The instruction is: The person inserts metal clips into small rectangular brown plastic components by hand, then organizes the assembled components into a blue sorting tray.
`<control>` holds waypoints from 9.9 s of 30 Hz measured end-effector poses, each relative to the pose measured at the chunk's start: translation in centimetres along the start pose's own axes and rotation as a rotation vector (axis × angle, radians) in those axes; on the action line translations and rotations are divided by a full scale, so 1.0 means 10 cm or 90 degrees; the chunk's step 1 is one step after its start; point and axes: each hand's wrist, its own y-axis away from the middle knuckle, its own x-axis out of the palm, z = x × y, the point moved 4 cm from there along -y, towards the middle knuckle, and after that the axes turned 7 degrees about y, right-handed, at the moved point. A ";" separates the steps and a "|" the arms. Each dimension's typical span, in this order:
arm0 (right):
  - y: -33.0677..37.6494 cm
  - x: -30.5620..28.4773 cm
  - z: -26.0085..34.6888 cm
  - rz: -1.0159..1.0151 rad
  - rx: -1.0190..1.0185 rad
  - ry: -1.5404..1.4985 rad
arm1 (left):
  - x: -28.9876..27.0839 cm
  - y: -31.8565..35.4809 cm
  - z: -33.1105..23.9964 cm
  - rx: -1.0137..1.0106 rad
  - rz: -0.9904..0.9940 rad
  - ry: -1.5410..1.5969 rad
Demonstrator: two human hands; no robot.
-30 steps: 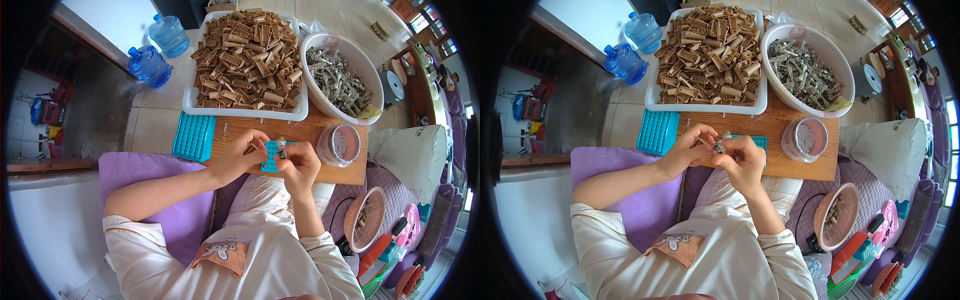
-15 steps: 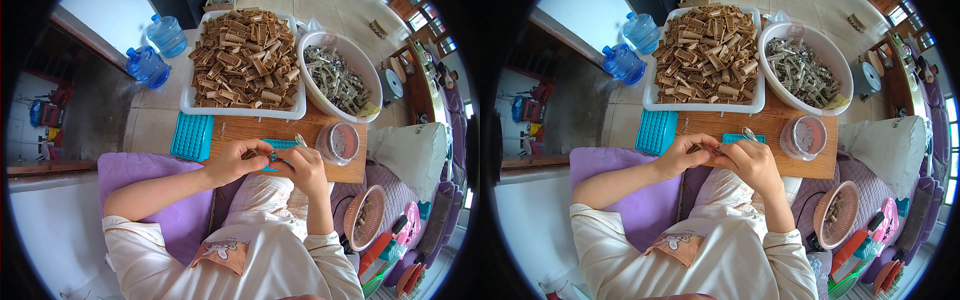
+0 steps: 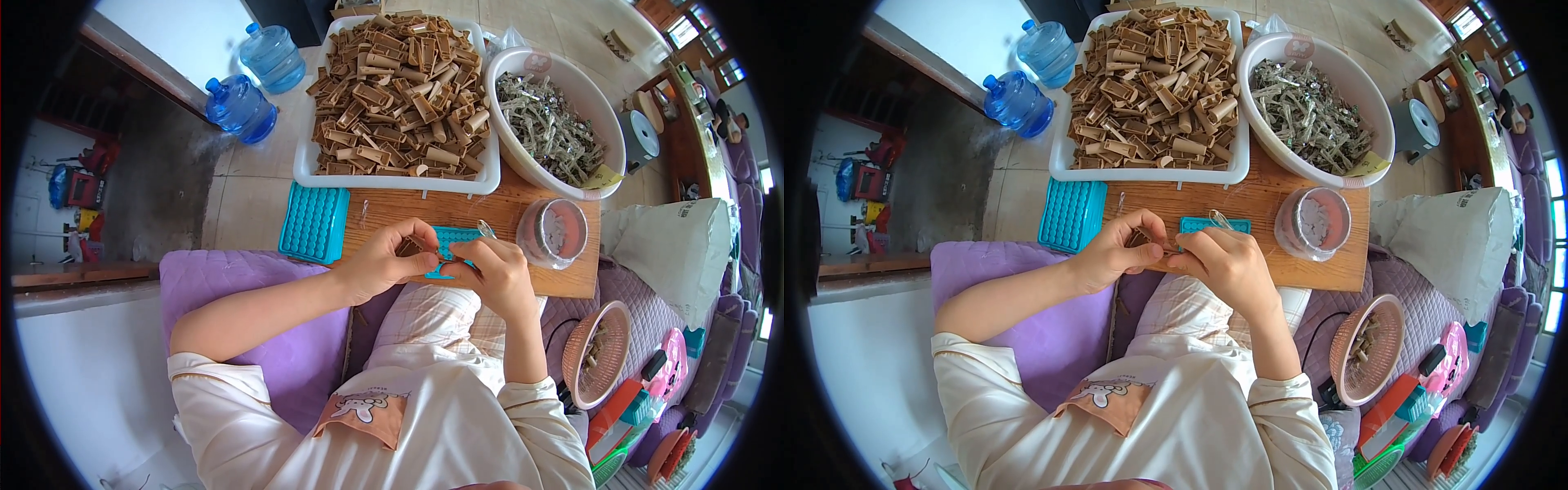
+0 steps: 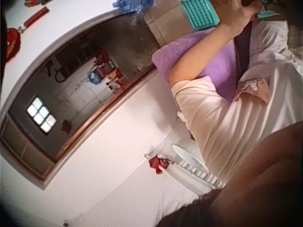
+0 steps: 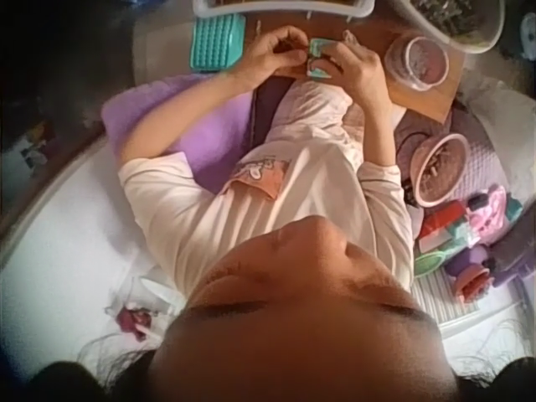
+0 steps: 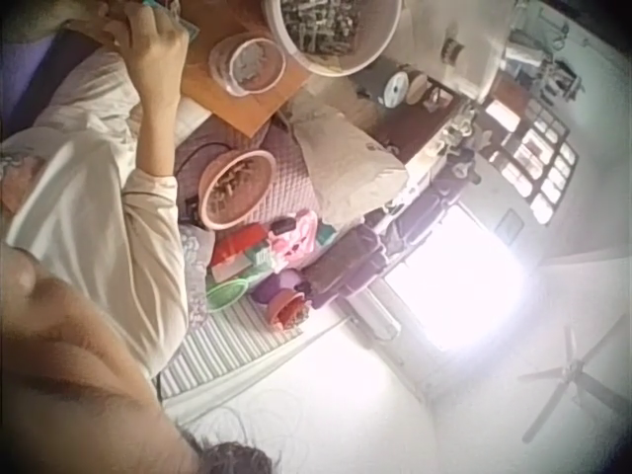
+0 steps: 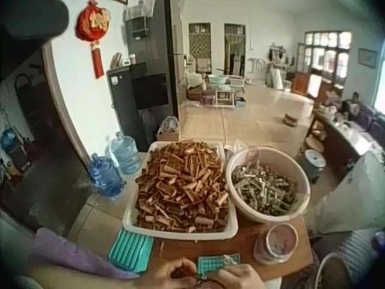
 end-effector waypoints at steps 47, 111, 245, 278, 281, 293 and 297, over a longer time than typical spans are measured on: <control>0.05 0.47 0.04 -0.163 0.206 -0.186 | -0.17 -0.06 -0.05 0.081 -0.132 0.067; 0.39 0.77 -0.80 0.062 0.383 -0.161 | -0.22 -0.12 -0.04 -0.005 -0.166 -0.147; 0.53 0.39 -1.02 0.307 0.124 -0.034 | 0.07 0.03 0.19 -0.172 0.138 -0.468; -0.21 2.02 0.16 -0.053 0.407 -0.311 | 0.44 0.50 0.56 -0.453 0.372 -0.194; -0.16 2.16 0.23 -0.032 0.368 -0.270 | 0.42 0.49 0.58 -0.462 0.364 -0.187; -0.34 1.98 0.44 0.087 0.169 0.091 | 0.39 0.47 0.55 -0.479 0.346 -0.166; -0.55 2.14 0.59 0.085 0.027 0.131 | 0.41 0.46 0.51 -0.480 0.336 -0.182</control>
